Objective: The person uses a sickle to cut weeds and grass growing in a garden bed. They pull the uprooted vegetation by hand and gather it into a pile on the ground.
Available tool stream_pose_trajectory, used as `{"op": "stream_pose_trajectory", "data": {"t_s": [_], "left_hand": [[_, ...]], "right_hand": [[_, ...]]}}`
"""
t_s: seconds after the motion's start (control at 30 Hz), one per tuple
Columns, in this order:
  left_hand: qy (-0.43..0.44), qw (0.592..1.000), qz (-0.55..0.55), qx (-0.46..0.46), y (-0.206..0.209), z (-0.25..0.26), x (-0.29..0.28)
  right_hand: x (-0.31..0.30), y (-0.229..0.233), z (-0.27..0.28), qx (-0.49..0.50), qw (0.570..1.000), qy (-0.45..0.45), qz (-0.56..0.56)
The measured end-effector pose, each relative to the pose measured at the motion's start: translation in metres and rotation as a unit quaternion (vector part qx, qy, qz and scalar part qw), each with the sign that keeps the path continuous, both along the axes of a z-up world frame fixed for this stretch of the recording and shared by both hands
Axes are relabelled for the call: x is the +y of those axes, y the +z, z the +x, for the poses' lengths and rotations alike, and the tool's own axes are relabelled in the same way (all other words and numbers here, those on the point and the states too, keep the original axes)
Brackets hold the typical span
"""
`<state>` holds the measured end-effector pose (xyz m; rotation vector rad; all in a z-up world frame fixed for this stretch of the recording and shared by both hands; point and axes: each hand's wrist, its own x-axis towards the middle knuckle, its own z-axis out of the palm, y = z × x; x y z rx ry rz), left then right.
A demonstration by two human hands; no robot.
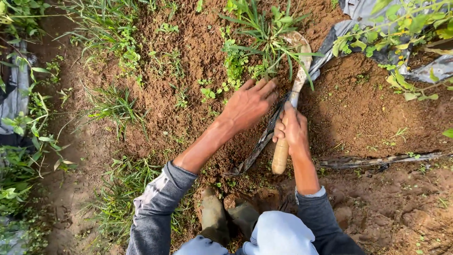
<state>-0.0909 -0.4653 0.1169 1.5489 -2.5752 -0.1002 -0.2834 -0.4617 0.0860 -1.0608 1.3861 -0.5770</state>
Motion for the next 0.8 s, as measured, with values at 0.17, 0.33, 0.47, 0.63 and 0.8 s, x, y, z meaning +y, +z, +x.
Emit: {"op": "stream_pose_trajectory", "data": {"t_s": [0.17, 0.33, 0.47, 0.63, 0.8], "left_hand": [[0.042, 0.998, -0.047, 0.022, 0.011, 0.011, -0.008], [0.090, 0.993, -0.058, 0.052, -0.041, 0.016, -0.020], [0.115, 0.987, -0.108, 0.012, -0.068, 0.025, -0.046], [0.169, 0.979, -0.115, 0.019, -0.074, 0.039, -0.050], [0.251, 0.949, -0.027, 0.191, -0.045, 0.041, -0.043]], "right_hand": [[0.009, -0.003, 0.003, -0.021, 1.000, 0.019, -0.007], [0.004, -0.010, 0.008, -0.037, 0.999, 0.040, -0.003], [0.001, 0.006, 0.014, -0.034, 0.994, -0.056, 0.092], [0.000, -0.008, 0.023, -0.054, 0.992, -0.064, 0.097], [0.009, -0.012, 0.013, -0.047, 0.994, -0.046, 0.085]]}}
